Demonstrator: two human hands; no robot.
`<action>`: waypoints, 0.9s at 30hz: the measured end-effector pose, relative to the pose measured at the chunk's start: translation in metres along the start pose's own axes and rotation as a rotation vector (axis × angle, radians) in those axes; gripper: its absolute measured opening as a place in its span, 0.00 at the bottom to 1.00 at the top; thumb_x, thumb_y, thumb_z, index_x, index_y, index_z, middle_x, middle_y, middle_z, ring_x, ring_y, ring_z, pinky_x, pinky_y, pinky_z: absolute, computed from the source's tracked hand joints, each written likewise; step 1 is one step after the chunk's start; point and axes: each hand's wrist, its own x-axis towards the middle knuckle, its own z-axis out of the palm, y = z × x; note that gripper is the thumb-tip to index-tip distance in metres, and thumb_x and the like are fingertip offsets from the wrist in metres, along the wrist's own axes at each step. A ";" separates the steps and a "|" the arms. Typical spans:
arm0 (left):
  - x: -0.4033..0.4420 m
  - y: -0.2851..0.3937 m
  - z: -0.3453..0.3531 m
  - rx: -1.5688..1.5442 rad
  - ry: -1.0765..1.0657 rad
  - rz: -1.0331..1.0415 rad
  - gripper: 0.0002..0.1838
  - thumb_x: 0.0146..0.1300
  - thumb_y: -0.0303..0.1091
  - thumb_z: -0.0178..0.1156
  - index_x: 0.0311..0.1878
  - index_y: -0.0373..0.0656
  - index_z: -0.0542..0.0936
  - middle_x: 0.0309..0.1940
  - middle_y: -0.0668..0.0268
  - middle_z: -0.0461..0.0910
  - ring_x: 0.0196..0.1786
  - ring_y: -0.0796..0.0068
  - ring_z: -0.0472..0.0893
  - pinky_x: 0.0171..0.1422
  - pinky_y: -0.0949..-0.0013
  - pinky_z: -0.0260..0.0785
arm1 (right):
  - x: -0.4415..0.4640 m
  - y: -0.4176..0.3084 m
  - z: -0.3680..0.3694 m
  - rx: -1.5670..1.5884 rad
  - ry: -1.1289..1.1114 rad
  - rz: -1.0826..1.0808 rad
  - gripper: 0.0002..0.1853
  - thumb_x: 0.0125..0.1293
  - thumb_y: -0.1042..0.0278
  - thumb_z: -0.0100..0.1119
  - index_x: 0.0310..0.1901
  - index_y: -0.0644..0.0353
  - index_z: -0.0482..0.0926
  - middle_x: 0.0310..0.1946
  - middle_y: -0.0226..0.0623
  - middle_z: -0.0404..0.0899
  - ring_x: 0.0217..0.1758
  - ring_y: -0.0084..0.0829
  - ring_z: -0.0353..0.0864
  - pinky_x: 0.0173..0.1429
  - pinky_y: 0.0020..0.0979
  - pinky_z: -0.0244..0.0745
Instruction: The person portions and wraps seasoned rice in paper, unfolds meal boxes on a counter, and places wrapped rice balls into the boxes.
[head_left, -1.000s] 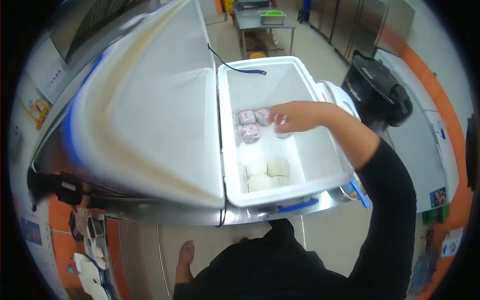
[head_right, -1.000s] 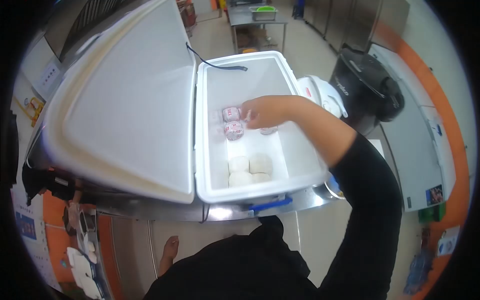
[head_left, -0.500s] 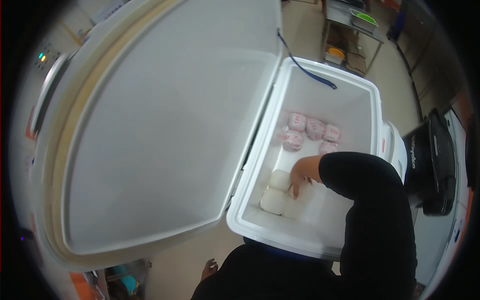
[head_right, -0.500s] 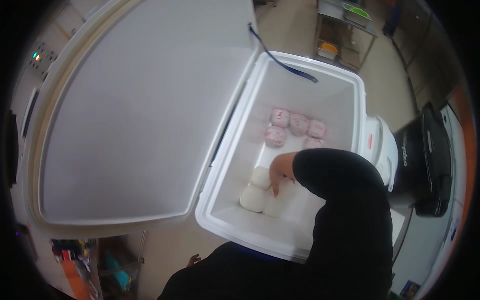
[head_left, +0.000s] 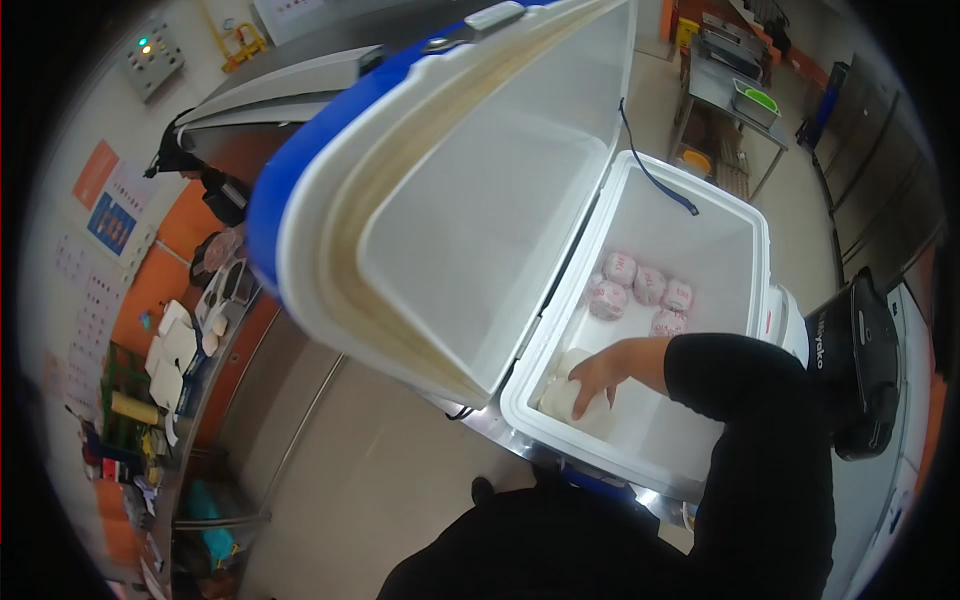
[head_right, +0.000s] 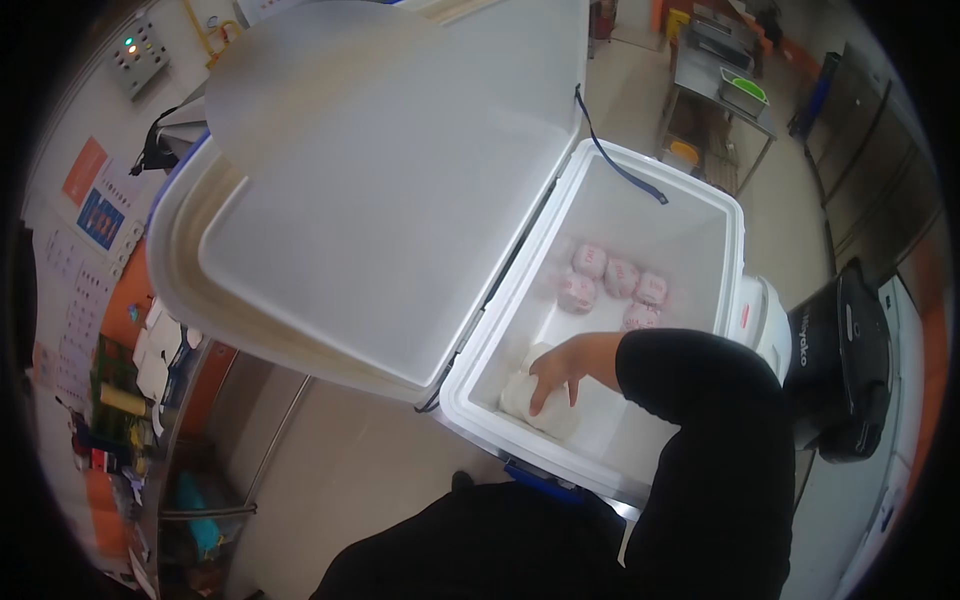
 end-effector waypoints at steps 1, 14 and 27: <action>0.000 -0.003 0.003 -0.006 -0.003 -0.005 0.22 0.72 0.42 0.56 0.63 0.42 0.73 0.47 0.59 0.84 0.48 0.63 0.85 0.55 0.63 0.76 | 0.005 -0.003 0.006 0.010 0.084 0.001 0.52 0.50 0.58 0.79 0.72 0.63 0.56 0.67 0.49 0.65 0.67 0.45 0.71 0.59 0.44 0.81; -0.005 -0.063 0.037 -0.033 -0.031 0.102 0.21 0.71 0.43 0.56 0.63 0.43 0.73 0.45 0.59 0.84 0.46 0.64 0.85 0.54 0.63 0.76 | -0.004 0.019 -0.016 0.455 -0.133 -0.256 0.47 0.58 0.60 0.72 0.75 0.55 0.55 0.71 0.48 0.61 0.73 0.46 0.63 0.74 0.46 0.64; 0.012 0.123 -0.115 -0.606 -0.125 0.576 0.21 0.75 0.37 0.54 0.67 0.41 0.69 0.62 0.61 0.74 0.64 0.68 0.75 0.68 0.64 0.67 | -0.192 -0.057 0.136 0.242 0.336 -0.909 0.46 0.32 0.59 0.85 0.56 0.64 0.72 0.55 0.44 0.78 0.56 0.38 0.79 0.59 0.41 0.74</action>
